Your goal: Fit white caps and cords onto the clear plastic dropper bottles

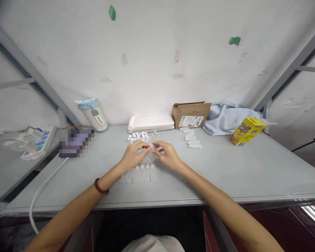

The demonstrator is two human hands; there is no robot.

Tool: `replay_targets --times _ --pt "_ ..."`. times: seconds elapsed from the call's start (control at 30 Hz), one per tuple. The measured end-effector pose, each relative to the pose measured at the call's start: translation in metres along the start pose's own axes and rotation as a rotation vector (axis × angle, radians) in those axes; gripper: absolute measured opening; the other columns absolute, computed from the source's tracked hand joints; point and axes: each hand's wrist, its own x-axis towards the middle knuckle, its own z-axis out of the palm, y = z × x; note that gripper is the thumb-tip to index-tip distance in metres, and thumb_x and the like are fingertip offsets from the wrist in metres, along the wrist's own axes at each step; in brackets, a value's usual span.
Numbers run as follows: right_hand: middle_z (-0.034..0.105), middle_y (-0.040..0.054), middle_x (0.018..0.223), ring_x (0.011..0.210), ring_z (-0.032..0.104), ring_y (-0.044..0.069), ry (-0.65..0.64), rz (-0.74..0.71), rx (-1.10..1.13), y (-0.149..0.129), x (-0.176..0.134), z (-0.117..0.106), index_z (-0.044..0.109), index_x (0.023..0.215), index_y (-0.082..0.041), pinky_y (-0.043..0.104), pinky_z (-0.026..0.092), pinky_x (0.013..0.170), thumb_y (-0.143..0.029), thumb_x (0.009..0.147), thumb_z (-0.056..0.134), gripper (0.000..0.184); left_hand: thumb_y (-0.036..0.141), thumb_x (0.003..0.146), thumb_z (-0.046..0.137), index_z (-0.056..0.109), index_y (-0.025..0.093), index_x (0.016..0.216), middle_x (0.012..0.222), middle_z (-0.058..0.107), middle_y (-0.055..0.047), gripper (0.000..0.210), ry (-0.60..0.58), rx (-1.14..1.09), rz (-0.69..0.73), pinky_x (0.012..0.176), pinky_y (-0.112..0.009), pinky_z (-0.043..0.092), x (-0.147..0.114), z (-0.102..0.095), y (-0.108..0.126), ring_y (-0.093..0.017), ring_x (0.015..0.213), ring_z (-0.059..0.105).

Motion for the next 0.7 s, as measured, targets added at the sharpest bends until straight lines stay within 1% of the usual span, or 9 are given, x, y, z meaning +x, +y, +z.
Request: replay_targets --times 0.1,0.23,0.33,0.37,0.47,0.6,0.7 --pt "0.066 0.0101 0.095 0.087 0.061 0.02 0.011 0.038 0.014 0.001 0.0 0.001 0.062 0.099 -0.013 0.034 0.054 0.071 -0.032 0.078 0.059 0.028 0.021 0.082 0.054 0.064 0.017 0.081 0.081 0.066 -0.005 0.012 0.004 0.005 0.017 0.075 -0.031 0.045 0.001 -0.004 0.0 -0.017 0.08 0.057" --pt "0.066 0.0085 0.093 0.083 0.061 0.018 0.017 0.061 0.034 -0.003 0.001 -0.002 0.062 0.095 -0.014 0.033 0.053 0.07 -0.032 0.078 0.059 0.025 0.02 0.083 0.053 0.064 0.017 0.081 0.079 0.065 -0.004 0.011 0.011 0.02 0.048 0.076 -0.033 0.045 0.002 -0.008 0.0 -0.017 0.079 0.057" --pt "0.065 0.0066 0.089 0.083 0.061 0.018 0.004 0.09 0.076 -0.006 0.003 -0.005 0.062 0.091 -0.015 0.033 0.052 0.072 -0.033 0.077 0.059 0.024 0.019 0.081 0.055 0.062 0.015 0.092 0.081 0.064 -0.006 0.013 0.024 0.053 0.109 0.078 -0.035 0.047 0.0 -0.006 0.0 -0.019 0.083 0.056" --pt "0.065 0.0061 0.087 0.082 0.061 0.018 -0.001 0.11 0.097 -0.007 0.005 -0.006 0.062 0.091 -0.015 0.033 0.052 0.071 -0.034 0.077 0.06 0.024 0.019 0.081 0.056 0.061 0.015 0.096 0.086 0.063 -0.007 0.017 0.017 0.07 0.139 0.079 -0.036 0.047 -0.001 -0.005 0.001 -0.02 0.086 0.055" --pt "0.063 0.0044 0.084 0.082 0.06 0.018 0.036 0.169 0.145 -0.008 0.008 -0.006 0.059 0.087 -0.015 0.032 0.051 0.068 -0.036 0.073 0.063 0.025 0.021 0.079 0.058 0.055 0.018 0.11 0.103 0.06 -0.009 0.031 -0.006 0.155 0.218 0.085 -0.041 0.046 -0.005 -0.002 0.005 -0.023 0.098 0.052" --pt "0.062 0.0038 0.083 0.081 0.06 0.018 0.029 0.193 0.184 -0.007 0.008 -0.004 0.058 0.085 -0.015 0.031 0.049 0.069 -0.036 0.073 0.062 0.024 0.023 0.08 0.059 0.051 0.018 0.115 0.117 0.056 -0.012 0.036 -0.023 0.263 0.311 0.091 -0.046 0.044 -0.009 0.004 0.009 -0.026 0.109 0.048" --pt "0.062 0.0024 0.082 0.079 0.06 0.017 0.008 0.191 0.241 -0.006 0.006 0.001 0.057 0.082 -0.016 0.031 0.048 0.07 -0.032 0.073 0.062 0.019 0.027 0.079 0.061 0.047 0.016 0.119 0.125 0.052 -0.014 0.044 -0.049 0.336 0.349 0.093 -0.047 0.042 -0.012 0.01 0.009 -0.03 0.116 0.044"
